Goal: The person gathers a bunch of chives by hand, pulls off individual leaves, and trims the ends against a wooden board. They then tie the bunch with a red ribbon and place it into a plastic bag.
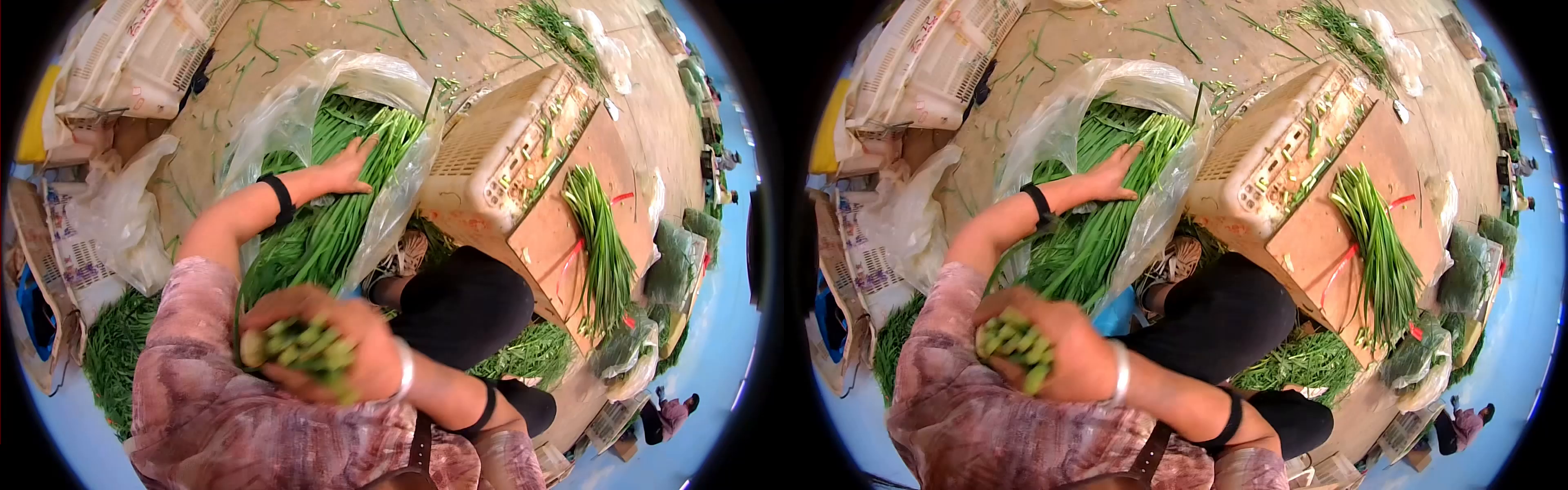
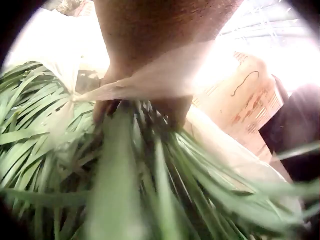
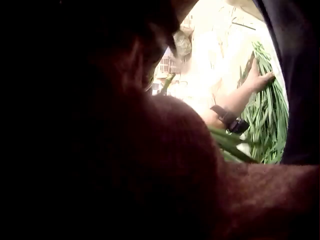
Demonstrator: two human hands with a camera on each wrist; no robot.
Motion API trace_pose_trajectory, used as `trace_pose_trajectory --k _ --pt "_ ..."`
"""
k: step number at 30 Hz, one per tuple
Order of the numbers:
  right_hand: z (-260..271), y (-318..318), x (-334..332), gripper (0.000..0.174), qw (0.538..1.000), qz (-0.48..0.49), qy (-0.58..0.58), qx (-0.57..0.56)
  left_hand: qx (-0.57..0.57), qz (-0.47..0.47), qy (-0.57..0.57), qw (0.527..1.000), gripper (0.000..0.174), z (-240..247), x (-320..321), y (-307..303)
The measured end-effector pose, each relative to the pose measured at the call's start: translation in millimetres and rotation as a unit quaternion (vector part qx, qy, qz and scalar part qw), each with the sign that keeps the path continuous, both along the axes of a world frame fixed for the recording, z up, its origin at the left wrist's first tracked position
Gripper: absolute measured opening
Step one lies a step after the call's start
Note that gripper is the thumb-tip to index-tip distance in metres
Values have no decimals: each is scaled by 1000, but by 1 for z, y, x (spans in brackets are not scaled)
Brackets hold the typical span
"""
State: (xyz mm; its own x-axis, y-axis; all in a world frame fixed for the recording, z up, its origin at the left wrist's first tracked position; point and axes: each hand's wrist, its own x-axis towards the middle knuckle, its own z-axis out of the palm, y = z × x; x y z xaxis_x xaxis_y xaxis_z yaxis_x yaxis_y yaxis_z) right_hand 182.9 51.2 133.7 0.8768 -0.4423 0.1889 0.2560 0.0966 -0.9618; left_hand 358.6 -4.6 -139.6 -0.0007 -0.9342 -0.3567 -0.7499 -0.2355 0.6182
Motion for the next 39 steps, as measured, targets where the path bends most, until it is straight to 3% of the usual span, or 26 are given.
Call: trace_pose_trajectory --k 1,3,5,6,7,8,9,10,12,13,15,16,19,22,23,26,27,30,32,33,35,37,39 --pt "6 -8 -8 42 998 20 1 60 -2 -2 1 1000 117 1 2 1" --pt "3 -31 -24 33 980 -60 151 112 -5 34 -25 999 112 3 2 0" --pt "-2 -48 -46 31 961 -165 159 157 -23 61 -63 996 90 52 5 -13" --pt "-1 -56 -59 31 956 -195 146 161 -64 90 -34 993 80 94 1 -18" --pt "2 -61 -71 32 951 -228 131 166 -148 106 82 980 72 114 -1 -25" --pt "13 -66 -78 34 950 -233 114 175 -177 116 249 945 78 143 -15 -28" --pt "25 -71 -86 35 948 -242 96 181 -124 55 440 888 78 170 -34 -31" --pt "27 -78 -93 37 950 -239 60 191 -61 -9 610 790 78 190 -58 -34" --pt "47 -90 -109 38 948 -262 27 177 128 -91 785 599 87 217 -116 -31" --pt "57 -97 -120 39 949 -265 12 170 81 4 777 625 93 242 -148 -17" --pt "73 -111 -147 41 948 -284 -6 144 201 -147 820 515 109 261 -185 8" --pt "77 -122 -167 45 954 -281 40 98 212 -161 814 516 109 266 -198 19" --pt "73 -131 -214 37 939 -296 -17 173 250 -152 844 450 103 270 -233 44" --pt "58 -125 -249 26 912 -379 10 158 278 -119 872 384 97 260 -255 69" --pt "51 -124 -258 25 903 -407 24 137 298 4 852 431 115 245 -257 79" --pt "32 -113 -269 24 874 -461 23 149 342 -35 846 408 114 255 -262 96" --pt "22 -116 -274 29 865 -478 33 152 361 -77 831 416 111 253 -264 104" --pt "-2 -119 -284 25 861 -473 26 188 431 -66 789 434 101 257 -265 123" --pt "-9 -113 -285 23 842 -493 24 218 468 -2 789 399 73 260 -269 127" --pt "-15 -113 -289 21 835 -505 31 217 474 -3 784 400 73 258 -269 126" --pt "-34 -115 -300 20 837 -491 6 240 484 -21 732 479 62 251 -270 124" --pt "-36 -109 -310 21 830 -490 -13 266 499 4 708 501 58 253 -277 122" --pt "-30 -104 -329 27 835 -485 -5 258 498 -28 653 570 57 257 -282 114"
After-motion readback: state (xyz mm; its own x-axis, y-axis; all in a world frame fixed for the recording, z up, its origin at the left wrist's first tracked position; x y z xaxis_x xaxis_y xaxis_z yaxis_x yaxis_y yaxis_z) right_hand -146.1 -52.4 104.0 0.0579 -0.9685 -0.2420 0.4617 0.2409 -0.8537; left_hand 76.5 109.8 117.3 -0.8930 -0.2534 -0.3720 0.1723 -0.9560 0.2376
